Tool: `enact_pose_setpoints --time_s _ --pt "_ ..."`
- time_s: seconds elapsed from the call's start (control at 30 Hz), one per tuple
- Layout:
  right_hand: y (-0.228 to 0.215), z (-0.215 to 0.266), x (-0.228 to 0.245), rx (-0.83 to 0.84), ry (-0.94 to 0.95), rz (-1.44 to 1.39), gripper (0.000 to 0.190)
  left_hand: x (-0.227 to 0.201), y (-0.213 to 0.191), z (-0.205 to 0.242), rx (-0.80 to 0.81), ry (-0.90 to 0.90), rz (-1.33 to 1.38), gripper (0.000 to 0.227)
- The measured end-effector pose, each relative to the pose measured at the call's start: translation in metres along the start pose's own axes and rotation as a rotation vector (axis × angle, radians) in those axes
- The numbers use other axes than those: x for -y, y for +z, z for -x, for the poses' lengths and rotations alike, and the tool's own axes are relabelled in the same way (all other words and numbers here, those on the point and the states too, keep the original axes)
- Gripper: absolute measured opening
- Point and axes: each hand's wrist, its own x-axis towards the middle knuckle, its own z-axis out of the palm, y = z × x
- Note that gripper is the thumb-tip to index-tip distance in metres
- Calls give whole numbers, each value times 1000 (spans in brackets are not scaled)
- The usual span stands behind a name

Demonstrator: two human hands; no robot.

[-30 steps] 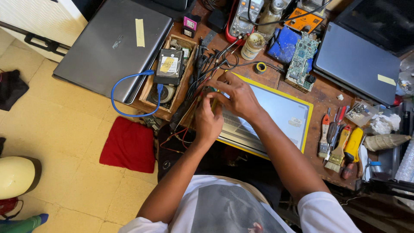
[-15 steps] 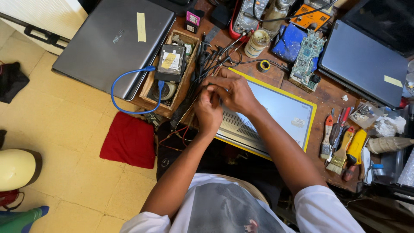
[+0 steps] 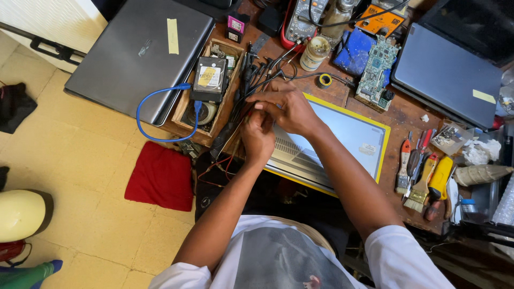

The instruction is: The person uses a screwdriver to remove screws from the back cover of a laptop. After removing the screws, they lift off the back cover to expose the internal components.

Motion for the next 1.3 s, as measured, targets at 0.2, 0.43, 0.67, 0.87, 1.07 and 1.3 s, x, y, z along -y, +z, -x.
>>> enact_pose_setpoints --time_s 0.2,0.43,0.67,0.87,1.07,1.3 --pt "2 1 0 38 17 43 17 6 8 4 5 -18 -17 6" --pt "11 2 -3 6 23 116 19 30 15 4 14 -99 -9 11" --pt "-8 -1 10 32 7 82 19 -36 -22 0 90 -73 249 23" --pt "-7 0 6 23 52 80 19 -22 -10 -3 79 -140 96 16" --pt "-12 -2 0 12 -16 12 20 -17 -8 -10 121 -135 42 11" --pt "-16 3 9 56 37 85 25 -28 -30 -17 253 -139 128 12"
